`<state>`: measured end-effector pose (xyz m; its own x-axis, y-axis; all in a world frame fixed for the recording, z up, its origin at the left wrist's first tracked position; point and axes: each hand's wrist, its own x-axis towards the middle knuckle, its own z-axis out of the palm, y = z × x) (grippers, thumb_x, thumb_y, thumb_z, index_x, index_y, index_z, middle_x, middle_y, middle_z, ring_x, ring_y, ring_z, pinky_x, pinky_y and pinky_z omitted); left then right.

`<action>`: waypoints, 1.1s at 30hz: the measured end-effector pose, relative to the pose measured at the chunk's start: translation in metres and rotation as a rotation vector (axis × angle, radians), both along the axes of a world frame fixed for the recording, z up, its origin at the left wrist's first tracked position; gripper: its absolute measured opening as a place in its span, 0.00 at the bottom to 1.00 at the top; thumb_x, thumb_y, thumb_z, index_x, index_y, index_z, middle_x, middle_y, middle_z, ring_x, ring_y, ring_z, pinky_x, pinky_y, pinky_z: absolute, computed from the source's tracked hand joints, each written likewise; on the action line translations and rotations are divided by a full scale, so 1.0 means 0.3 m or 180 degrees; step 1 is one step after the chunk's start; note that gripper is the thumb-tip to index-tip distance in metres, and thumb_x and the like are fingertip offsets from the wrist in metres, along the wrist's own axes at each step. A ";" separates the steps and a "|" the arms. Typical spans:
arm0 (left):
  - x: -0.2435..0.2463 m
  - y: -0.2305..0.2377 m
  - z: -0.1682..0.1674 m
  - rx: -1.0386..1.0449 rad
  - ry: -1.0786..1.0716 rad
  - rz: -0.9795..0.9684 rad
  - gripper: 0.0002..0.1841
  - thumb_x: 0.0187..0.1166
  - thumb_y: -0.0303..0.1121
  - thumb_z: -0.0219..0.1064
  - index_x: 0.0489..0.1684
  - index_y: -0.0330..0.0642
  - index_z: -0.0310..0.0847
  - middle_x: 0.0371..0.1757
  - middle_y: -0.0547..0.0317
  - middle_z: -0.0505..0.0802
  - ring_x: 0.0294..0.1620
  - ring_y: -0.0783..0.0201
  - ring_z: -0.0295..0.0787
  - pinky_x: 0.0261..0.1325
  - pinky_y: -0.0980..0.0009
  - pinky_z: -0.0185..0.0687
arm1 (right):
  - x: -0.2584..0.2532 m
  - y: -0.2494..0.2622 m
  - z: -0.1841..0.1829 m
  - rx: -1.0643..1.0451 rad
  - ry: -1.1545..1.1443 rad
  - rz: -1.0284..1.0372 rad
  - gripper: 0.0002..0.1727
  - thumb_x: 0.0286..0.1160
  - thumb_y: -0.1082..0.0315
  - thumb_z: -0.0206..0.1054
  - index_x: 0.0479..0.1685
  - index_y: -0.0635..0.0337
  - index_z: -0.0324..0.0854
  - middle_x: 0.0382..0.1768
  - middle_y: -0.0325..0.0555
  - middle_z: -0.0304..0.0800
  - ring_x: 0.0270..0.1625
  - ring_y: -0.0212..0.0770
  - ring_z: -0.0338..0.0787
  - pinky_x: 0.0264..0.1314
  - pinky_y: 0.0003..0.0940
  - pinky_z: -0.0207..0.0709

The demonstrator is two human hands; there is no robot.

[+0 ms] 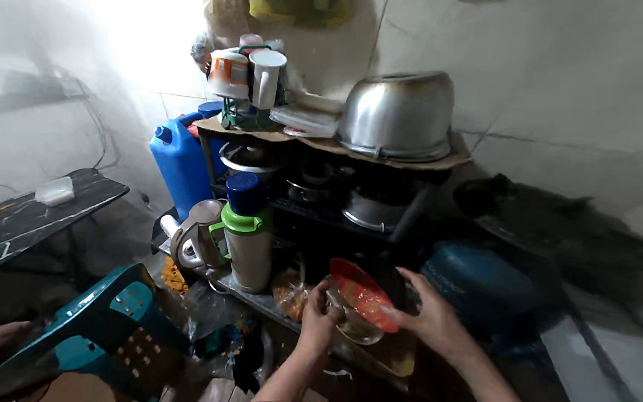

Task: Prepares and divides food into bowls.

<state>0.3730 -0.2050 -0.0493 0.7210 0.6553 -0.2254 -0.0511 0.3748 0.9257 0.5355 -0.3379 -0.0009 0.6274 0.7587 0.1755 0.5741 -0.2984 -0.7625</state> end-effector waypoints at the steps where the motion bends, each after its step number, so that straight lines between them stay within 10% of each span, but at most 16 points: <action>1: -0.003 0.005 -0.002 0.0041 0.0033 -0.0055 0.34 0.76 0.18 0.64 0.86 0.33 0.58 0.82 0.40 0.72 0.63 0.60 0.84 0.63 0.65 0.83 | 0.013 0.000 0.000 -0.0023 0.0187 -0.0008 0.55 0.48 0.47 0.82 0.81 0.70 0.67 0.75 0.68 0.75 0.76 0.61 0.77 0.76 0.55 0.73; 18: -0.066 0.058 -0.021 -0.0120 0.0196 -0.0238 0.40 0.79 0.19 0.64 0.91 0.43 0.47 0.74 0.40 0.79 0.59 0.53 0.89 0.54 0.58 0.90 | 0.084 0.037 0.032 0.0277 0.1251 -0.0030 0.48 0.51 0.57 0.81 0.80 0.63 0.69 0.70 0.57 0.80 0.70 0.45 0.82 0.70 0.42 0.79; 25: -0.037 0.071 -0.044 -0.0368 0.0255 -0.0055 0.25 0.83 0.20 0.63 0.77 0.28 0.60 0.45 0.48 0.89 0.39 0.62 0.91 0.48 0.66 0.90 | 0.040 0.043 0.051 0.0075 0.0599 -0.0029 0.51 0.50 0.54 0.83 0.81 0.65 0.69 0.75 0.61 0.76 0.76 0.54 0.77 0.74 0.52 0.74; 30: -0.011 0.055 0.011 -0.0632 -0.0017 0.0070 0.22 0.82 0.17 0.61 0.72 0.30 0.60 0.39 0.50 0.88 0.35 0.63 0.91 0.45 0.67 0.90 | -0.048 0.024 0.071 0.0114 -0.0509 -0.0223 0.55 0.42 0.45 0.83 0.78 0.67 0.71 0.70 0.65 0.78 0.69 0.62 0.81 0.63 0.60 0.79; 33: 0.015 0.026 0.021 -0.0901 -0.0136 0.0216 0.23 0.81 0.15 0.60 0.73 0.27 0.59 0.39 0.49 0.86 0.34 0.62 0.90 0.44 0.67 0.91 | -0.088 0.037 0.055 -0.0464 -0.0353 -0.0161 0.55 0.46 0.52 0.89 0.81 0.69 0.69 0.75 0.68 0.74 0.74 0.66 0.78 0.73 0.62 0.73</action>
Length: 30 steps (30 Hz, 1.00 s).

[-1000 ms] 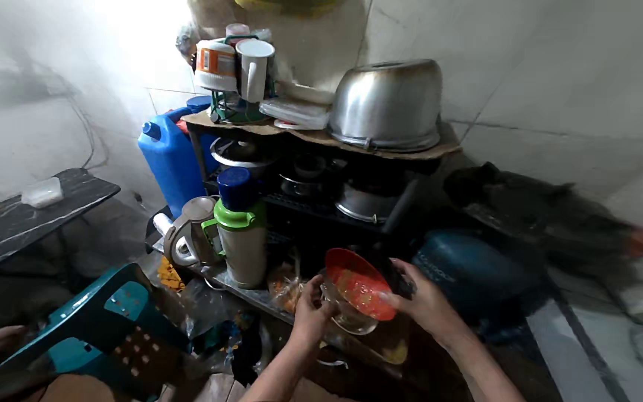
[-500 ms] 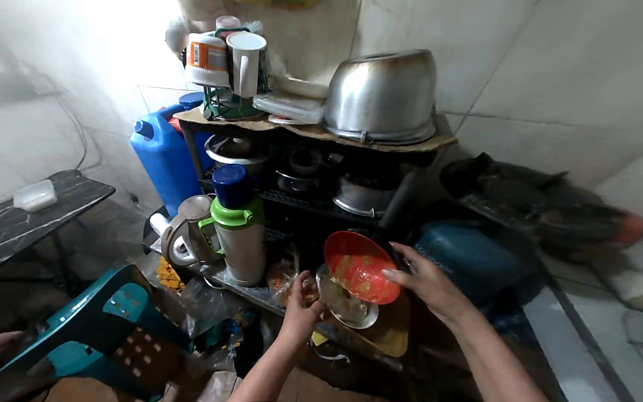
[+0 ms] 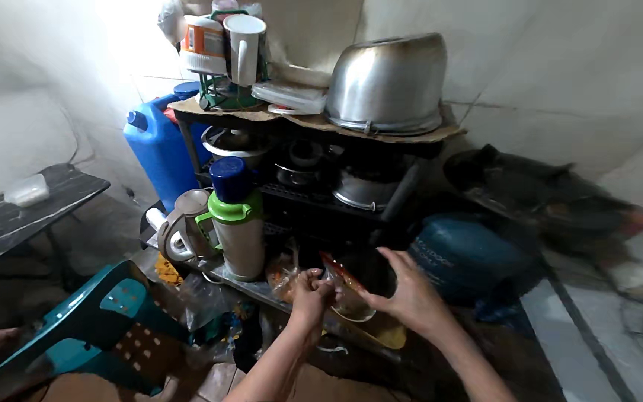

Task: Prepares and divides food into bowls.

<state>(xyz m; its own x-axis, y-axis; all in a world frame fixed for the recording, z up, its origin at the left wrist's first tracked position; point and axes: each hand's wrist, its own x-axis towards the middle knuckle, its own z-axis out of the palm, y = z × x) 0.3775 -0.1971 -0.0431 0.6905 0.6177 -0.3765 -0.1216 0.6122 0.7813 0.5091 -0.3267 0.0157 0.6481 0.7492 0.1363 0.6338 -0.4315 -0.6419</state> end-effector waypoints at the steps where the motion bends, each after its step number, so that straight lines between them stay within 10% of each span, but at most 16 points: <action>1: 0.010 -0.002 0.006 -0.0078 -0.0024 0.0033 0.23 0.82 0.15 0.60 0.73 0.26 0.58 0.39 0.49 0.87 0.33 0.63 0.90 0.45 0.68 0.90 | 0.010 0.005 -0.014 -0.0072 0.0099 -0.0021 0.55 0.48 0.51 0.88 0.81 0.68 0.69 0.75 0.67 0.74 0.74 0.65 0.78 0.74 0.61 0.72; 9: 0.013 0.013 -0.018 -0.0677 0.0121 -0.0038 0.06 0.82 0.17 0.60 0.52 0.27 0.75 0.34 0.52 0.88 0.30 0.65 0.89 0.42 0.71 0.90 | 0.131 -0.012 -0.059 0.0290 0.1234 0.0016 0.46 0.58 0.57 0.80 0.81 0.68 0.68 0.74 0.64 0.76 0.75 0.55 0.78 0.76 0.49 0.72; 17: 0.003 0.024 -0.069 0.0325 0.0016 -0.0467 0.04 0.86 0.27 0.60 0.47 0.35 0.79 0.38 0.60 0.86 0.37 0.69 0.83 0.46 0.72 0.82 | 0.205 -0.007 -0.075 0.0179 0.2051 -0.0011 0.32 0.72 0.58 0.73 0.73 0.67 0.74 0.60 0.56 0.86 0.61 0.44 0.87 0.65 0.42 0.81; 30: 0.031 0.003 -0.096 -0.0879 -0.0015 0.0307 0.07 0.91 0.29 0.51 0.51 0.36 0.72 0.35 0.55 0.84 0.31 0.64 0.83 0.40 0.69 0.86 | 0.177 0.066 0.020 -0.0840 0.1139 -0.0051 0.50 0.58 0.48 0.86 0.81 0.64 0.69 0.75 0.61 0.75 0.73 0.57 0.79 0.75 0.55 0.72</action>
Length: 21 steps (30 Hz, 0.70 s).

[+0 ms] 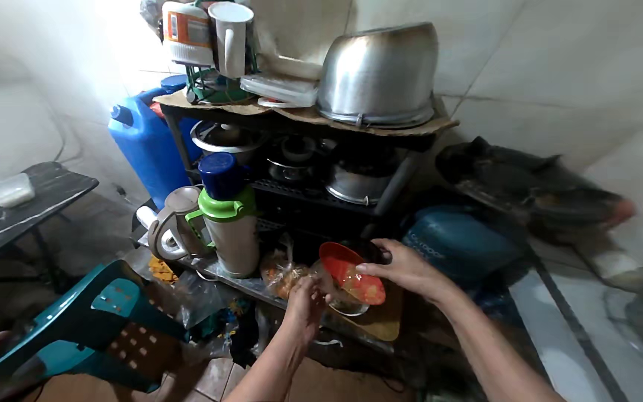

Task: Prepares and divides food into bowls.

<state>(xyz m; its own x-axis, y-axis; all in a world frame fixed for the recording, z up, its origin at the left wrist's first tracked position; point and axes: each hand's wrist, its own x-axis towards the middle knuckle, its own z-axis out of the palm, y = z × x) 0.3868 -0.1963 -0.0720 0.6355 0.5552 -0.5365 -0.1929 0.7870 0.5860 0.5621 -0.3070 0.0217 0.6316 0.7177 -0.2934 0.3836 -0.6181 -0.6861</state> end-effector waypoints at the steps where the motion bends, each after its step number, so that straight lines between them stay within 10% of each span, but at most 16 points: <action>1: -0.001 0.000 -0.005 0.0167 0.0004 -0.0052 0.07 0.91 0.29 0.52 0.49 0.36 0.74 0.35 0.57 0.84 0.31 0.65 0.82 0.42 0.69 0.85 | -0.009 0.004 0.006 -0.0004 -0.0031 0.0035 0.50 0.57 0.47 0.86 0.81 0.63 0.70 0.75 0.60 0.76 0.72 0.56 0.80 0.75 0.55 0.73; 6: -0.009 -0.004 0.015 0.0747 -0.0235 -0.0291 0.09 0.90 0.27 0.53 0.43 0.38 0.78 0.34 0.60 0.86 0.34 0.68 0.82 0.45 0.71 0.81 | -0.040 0.037 -0.005 -0.0125 0.0070 0.0099 0.48 0.58 0.45 0.85 0.78 0.63 0.71 0.71 0.59 0.78 0.68 0.54 0.82 0.72 0.53 0.75; 21: 0.008 0.009 -0.015 -0.0359 -0.0011 -0.0523 0.12 0.92 0.36 0.54 0.50 0.37 0.77 0.30 0.57 0.87 0.28 0.65 0.86 0.39 0.70 0.88 | 0.033 0.069 -0.015 -0.0332 0.0193 0.0103 0.45 0.60 0.48 0.85 0.76 0.65 0.73 0.69 0.63 0.80 0.70 0.58 0.81 0.73 0.56 0.74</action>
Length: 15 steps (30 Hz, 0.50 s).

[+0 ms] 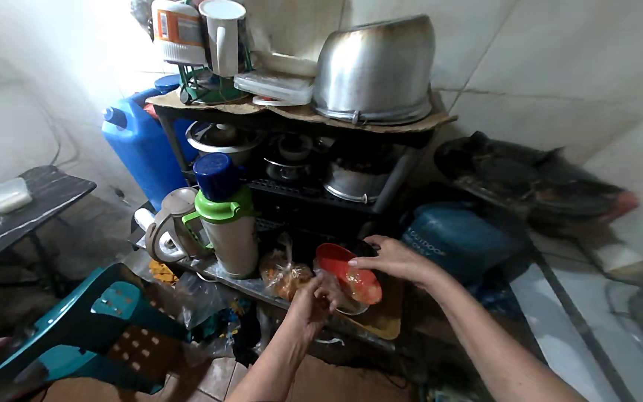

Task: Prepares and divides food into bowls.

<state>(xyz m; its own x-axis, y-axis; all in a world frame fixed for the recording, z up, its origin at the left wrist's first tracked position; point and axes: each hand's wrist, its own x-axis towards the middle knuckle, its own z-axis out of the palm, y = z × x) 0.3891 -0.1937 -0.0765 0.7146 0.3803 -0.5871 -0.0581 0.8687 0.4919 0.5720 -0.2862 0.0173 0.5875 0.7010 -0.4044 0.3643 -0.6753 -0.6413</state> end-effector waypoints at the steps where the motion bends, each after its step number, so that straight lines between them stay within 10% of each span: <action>1: 0.005 -0.002 -0.011 0.0217 -0.0040 -0.0160 0.12 0.91 0.35 0.54 0.45 0.36 0.79 0.28 0.58 0.88 0.27 0.67 0.86 0.38 0.71 0.87 | 0.011 -0.003 -0.004 0.0028 0.0133 -0.0024 0.43 0.62 0.49 0.84 0.75 0.65 0.74 0.67 0.63 0.82 0.67 0.57 0.83 0.71 0.56 0.75; 9: 0.066 0.005 -0.072 0.2378 -0.0430 0.0118 0.16 0.91 0.29 0.51 0.63 0.28 0.81 0.62 0.48 0.88 0.61 0.66 0.85 0.69 0.67 0.79 | 0.073 -0.007 0.003 -0.0216 0.0508 0.0032 0.36 0.77 0.45 0.70 0.71 0.70 0.77 0.66 0.66 0.82 0.66 0.58 0.82 0.68 0.56 0.74; 15: 0.074 0.015 -0.060 0.4180 0.0063 -0.1282 0.31 0.83 0.19 0.49 0.90 0.36 0.59 0.86 0.42 0.72 0.86 0.52 0.69 0.88 0.55 0.62 | 0.085 0.003 0.019 -0.0285 0.0524 0.0170 0.35 0.77 0.46 0.71 0.69 0.71 0.77 0.63 0.65 0.83 0.64 0.56 0.83 0.67 0.54 0.75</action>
<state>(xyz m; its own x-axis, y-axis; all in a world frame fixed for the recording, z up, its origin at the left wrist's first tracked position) 0.4114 -0.1891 -0.0946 0.9027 0.4294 0.0285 0.1014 -0.2765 0.9556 0.5975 -0.2852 0.0230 0.4712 0.6862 -0.5542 0.2961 -0.7149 -0.6334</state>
